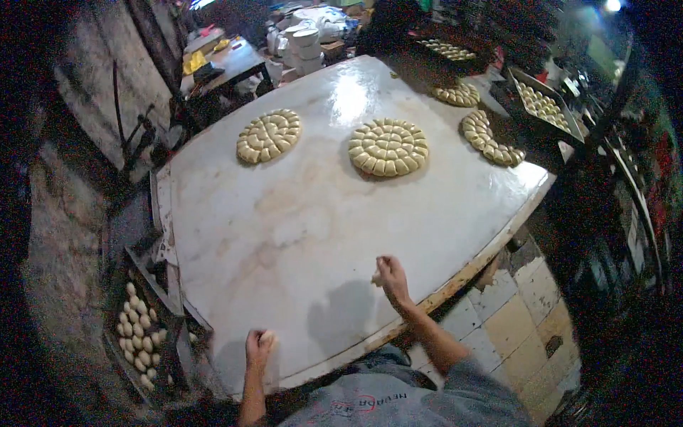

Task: Shaping bread dough into intricate patterns and placing portions into baking trays.

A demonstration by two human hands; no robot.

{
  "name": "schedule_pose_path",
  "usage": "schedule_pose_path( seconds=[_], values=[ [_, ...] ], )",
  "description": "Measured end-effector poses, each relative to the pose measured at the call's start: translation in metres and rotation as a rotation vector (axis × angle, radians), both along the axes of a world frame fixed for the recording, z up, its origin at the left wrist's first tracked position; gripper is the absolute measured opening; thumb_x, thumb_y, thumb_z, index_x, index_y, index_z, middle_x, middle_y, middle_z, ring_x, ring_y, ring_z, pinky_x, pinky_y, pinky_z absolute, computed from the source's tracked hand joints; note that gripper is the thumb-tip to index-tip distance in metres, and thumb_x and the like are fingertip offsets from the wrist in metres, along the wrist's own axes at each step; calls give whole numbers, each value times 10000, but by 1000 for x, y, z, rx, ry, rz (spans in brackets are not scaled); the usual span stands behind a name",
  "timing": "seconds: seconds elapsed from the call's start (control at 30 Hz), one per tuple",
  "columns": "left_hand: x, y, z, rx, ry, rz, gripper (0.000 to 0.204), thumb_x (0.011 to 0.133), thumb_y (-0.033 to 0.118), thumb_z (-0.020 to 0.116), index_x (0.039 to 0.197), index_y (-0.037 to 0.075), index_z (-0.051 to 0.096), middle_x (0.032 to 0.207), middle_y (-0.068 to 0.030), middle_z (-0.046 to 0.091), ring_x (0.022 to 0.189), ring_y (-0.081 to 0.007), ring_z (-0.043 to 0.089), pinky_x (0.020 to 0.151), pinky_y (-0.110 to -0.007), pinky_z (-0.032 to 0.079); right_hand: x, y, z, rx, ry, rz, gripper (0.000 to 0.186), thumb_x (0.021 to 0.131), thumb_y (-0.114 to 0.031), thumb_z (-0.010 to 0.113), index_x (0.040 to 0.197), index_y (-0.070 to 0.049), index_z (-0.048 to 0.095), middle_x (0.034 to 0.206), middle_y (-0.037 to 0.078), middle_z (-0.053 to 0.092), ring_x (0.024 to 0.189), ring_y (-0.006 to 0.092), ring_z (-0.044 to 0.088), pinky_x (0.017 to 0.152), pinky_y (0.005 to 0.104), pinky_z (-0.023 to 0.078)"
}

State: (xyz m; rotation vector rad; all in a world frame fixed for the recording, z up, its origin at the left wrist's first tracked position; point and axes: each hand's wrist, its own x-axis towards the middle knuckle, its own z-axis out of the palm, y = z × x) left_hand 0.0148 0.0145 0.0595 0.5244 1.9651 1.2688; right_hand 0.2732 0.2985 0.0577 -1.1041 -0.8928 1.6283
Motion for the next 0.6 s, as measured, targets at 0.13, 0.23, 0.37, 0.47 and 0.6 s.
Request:
schedule_pose_path(
  seconds=[0.13, 0.23, 0.37, 0.47, 0.6],
  values=[
    [-17, -43, -8, -131, 1008, -368, 364, 725, 211, 708, 940, 18, 487, 879, -132, 517, 892, -270, 503, 813, -416, 407, 45, -3, -48, 1189, -1287, 760, 409, 734, -346, 632, 1083, -157, 532, 1107, 115, 460, 1052, 283, 426, 897, 428, 349],
    [-57, 15, -16, -243, 1240, -166, 349, 723, 304, 671, 900, 54, 503, 969, -168, 502, 938, -363, 471, 850, -498, 363, 6, 45, -26, 1062, -1340, 330, 430, 699, -379, 624, 1026, -118, 525, 1114, 134, 464, 1072, 324, 398, 926, 448, 294],
    [-64, 116, -43, -210, 795, 268, 170, 760, 188, 574, 795, 26, 540, 852, -152, 561, 820, -327, 528, 759, -413, 444, -96, 36, -17, 947, -1278, 158, 157, 714, -199, 559, 778, -62, 602, 876, 91, 558, 912, 279, 471, 802, 397, 379],
    [15, 128, -13, -274, 1043, 3, 99, 743, 130, 553, 745, 31, 552, 850, -124, 575, 823, -311, 534, 778, -407, 440, -100, -5, -40, 938, -1121, 142, 138, 666, -102, 605, 797, -74, 573, 880, 121, 539, 888, 315, 490, 740, 392, 424],
    [43, 39, -28, -235, 1069, -153, 141, 667, 109, 614, 744, 25, 532, 855, -163, 534, 865, -333, 510, 795, -454, 414, 18, -18, -113, 1337, -1186, 382, 251, 725, -158, 568, 975, -138, 561, 1096, 81, 489, 1021, 290, 451, 825, 421, 413]
  ],
)
